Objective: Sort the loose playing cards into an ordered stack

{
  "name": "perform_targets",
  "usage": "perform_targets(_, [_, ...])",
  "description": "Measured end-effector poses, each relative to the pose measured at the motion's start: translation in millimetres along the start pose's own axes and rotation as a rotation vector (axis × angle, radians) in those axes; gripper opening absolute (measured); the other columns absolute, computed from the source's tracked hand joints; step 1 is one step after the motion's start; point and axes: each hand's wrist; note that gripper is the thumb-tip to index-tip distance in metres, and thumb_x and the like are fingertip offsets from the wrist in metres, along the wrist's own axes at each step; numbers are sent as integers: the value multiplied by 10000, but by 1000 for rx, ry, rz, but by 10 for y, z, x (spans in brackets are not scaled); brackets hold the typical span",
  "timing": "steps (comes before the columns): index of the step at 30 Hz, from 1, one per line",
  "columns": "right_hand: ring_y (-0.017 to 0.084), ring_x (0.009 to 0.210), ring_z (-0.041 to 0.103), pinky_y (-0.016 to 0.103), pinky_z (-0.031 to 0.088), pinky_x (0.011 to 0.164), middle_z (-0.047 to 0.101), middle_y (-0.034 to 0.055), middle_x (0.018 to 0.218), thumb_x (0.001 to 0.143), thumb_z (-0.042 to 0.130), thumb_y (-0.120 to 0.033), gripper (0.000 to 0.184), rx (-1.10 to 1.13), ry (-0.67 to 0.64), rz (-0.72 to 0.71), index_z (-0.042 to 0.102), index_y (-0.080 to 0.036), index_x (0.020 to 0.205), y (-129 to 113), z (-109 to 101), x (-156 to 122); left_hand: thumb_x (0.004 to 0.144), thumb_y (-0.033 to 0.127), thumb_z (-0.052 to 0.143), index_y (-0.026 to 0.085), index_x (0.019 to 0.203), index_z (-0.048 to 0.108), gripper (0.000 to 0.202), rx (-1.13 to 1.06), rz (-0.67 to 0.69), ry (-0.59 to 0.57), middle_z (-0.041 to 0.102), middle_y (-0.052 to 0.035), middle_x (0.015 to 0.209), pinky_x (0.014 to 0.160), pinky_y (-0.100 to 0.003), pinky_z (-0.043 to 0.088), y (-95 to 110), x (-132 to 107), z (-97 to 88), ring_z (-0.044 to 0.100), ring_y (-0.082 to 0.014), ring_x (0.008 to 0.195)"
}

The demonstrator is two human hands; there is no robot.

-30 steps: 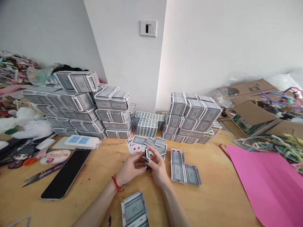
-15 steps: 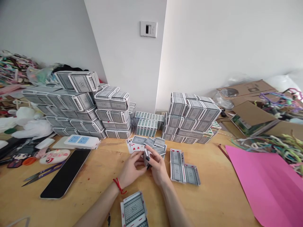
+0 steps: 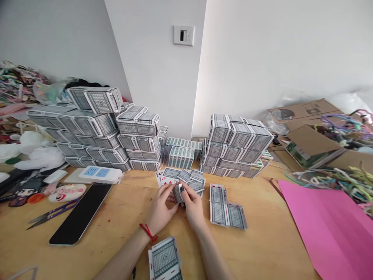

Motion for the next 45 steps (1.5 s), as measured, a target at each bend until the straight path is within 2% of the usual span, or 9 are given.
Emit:
perform_targets(7, [227,920,554,310,457,728,622,56,1013,694,557,-382,324,-62,-2,-67,628,-201,953,-53,24,-21,647,78,515,221,1152,398,538,69,50,39,426,-72,1156,848,-368,453,-22,-8,14,460,-215,1057])
perform_targets(17, [226,957,539,362,395,850,631,67,991,700,543,-349,285,-178,29,-154,650,-184,905,-8,2,-10,657,60,501,223,1154,384,536,72,99,55,432,-76,1137,864,-401,434,21,2,5,446,-218,1063])
perform_targets(23, [164,653,552,271,427,614,640,40,726,760,475,-359,280,-207,23,-161,670,-159,773,-2,6,-28,671,77,506,227,1148,389,513,60,71,159,427,-72,1134,836,-360,457,29,42,-29,471,-198,1032])
perform_targets(27, [146,607,527,250,415,573,628,40,733,729,520,-362,252,-211,-3,-154,664,-155,728,-17,11,-25,660,82,526,223,1129,414,502,88,68,203,441,-60,1124,895,-365,412,19,52,-61,449,-199,1061])
perform_targets(35, [123,496,507,232,418,520,565,13,560,735,511,-334,227,-374,43,-216,621,-148,665,14,-10,-24,664,60,506,244,1147,401,527,24,66,127,421,-59,1140,810,-336,473,-34,32,-55,517,-166,944])
perform_targets(38, [133,520,529,238,430,545,571,18,561,776,453,-323,253,-461,63,-281,621,-153,693,14,10,-51,654,60,516,245,1139,411,529,68,77,160,429,-57,1131,847,-360,450,-28,42,-55,482,-191,1015])
perform_targets(40, [145,585,558,247,443,591,610,39,643,793,425,-317,263,-518,59,-343,631,-158,757,8,31,-74,660,72,519,241,1134,417,514,95,78,197,440,-57,1120,875,-382,428,-23,51,-59,456,-204,1052])
perform_targets(43, [149,614,577,251,456,607,644,54,763,761,475,-326,267,-622,63,-415,616,-174,930,26,52,-99,681,103,520,229,1140,410,489,107,77,215,444,-64,1108,878,-383,427,-26,60,-66,443,-206,1066])
perform_targets(45, [147,570,571,253,457,577,652,47,740,744,495,-331,300,-697,92,-433,604,-190,985,60,53,-107,688,112,518,226,1147,402,488,104,74,209,436,-69,1113,866,-375,438,-34,60,-68,441,-204,1067])
Point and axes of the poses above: each hand's wrist, its own x-axis towards the middle knuckle, its own z-axis out of the palm, y = z × x
